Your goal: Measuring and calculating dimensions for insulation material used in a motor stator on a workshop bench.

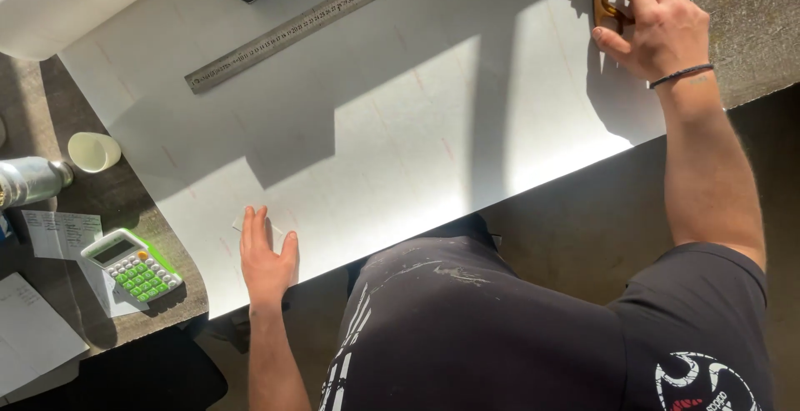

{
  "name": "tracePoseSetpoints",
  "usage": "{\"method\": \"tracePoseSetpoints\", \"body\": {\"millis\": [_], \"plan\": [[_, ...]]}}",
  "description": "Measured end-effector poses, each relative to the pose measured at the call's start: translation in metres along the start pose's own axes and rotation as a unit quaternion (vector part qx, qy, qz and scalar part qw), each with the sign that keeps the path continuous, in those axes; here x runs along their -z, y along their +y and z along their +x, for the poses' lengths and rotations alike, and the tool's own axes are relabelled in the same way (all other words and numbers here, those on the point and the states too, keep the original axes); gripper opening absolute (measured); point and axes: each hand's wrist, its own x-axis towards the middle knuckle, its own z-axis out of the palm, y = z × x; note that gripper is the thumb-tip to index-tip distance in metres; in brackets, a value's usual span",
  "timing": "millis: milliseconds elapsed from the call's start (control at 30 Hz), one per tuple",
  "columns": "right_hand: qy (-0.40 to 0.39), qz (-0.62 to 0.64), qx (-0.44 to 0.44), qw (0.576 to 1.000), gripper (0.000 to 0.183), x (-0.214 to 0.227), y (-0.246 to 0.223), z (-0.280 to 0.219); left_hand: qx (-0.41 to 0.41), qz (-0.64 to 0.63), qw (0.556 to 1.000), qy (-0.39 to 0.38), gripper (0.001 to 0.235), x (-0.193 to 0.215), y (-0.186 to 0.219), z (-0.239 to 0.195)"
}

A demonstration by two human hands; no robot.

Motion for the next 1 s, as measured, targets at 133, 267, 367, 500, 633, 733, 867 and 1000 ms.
{"method": "tracePoseSetpoints", "body": {"millis": [133,267,367,500,633,733,867,1000], "plan": [[0.033,-0.081,-0.083,0.993,0.044,-0.034,0.07,-0.003,-0.124,-0.019,0.99,-0.067,0.067,-0.038,0.067,0.01],[0.085,-0.012,-0.107,0.991,0.042,-0.012,0.061,0.018,-0.383,-0.068,0.913,-0.125,0.06,-0.086,0.154,0.041],[0.069,0.143,0.02,0.987,0.05,0.026,-0.031,0.037,-0.534,-0.045,0.828,-0.167,0.07,-0.116,0.213,0.056],[0.017,0.264,0.156,0.952,0.064,0.017,-0.132,0.002,-0.598,-0.06,0.792,-0.107,0.072,-0.129,0.225,0.09],[0.014,0.235,0.198,0.952,0.065,0.001,-0.141,-0.027,-0.488,-0.008,0.873,0.005,0.065,-0.115,0.181,0.153],[-0.033,0.236,0.093,0.967,0.072,-0.012,-0.073,-0.024,-0.345,0.063,0.936,0.042,0.066,-0.087,0.148,0.183],[-0.014,0.198,-0.127,0.972,0.094,-0.04,0.048,-0.02,-0.197,0.089,0.975,0.058,0.076,-0.071,0.119,0.215],[0.049,-0.008,-0.148,0.988,0.073,-0.061,0.095,-0.026,-0.142,0.153,0.977,0.032,0.083,-0.078,0.127,0.221]]}}
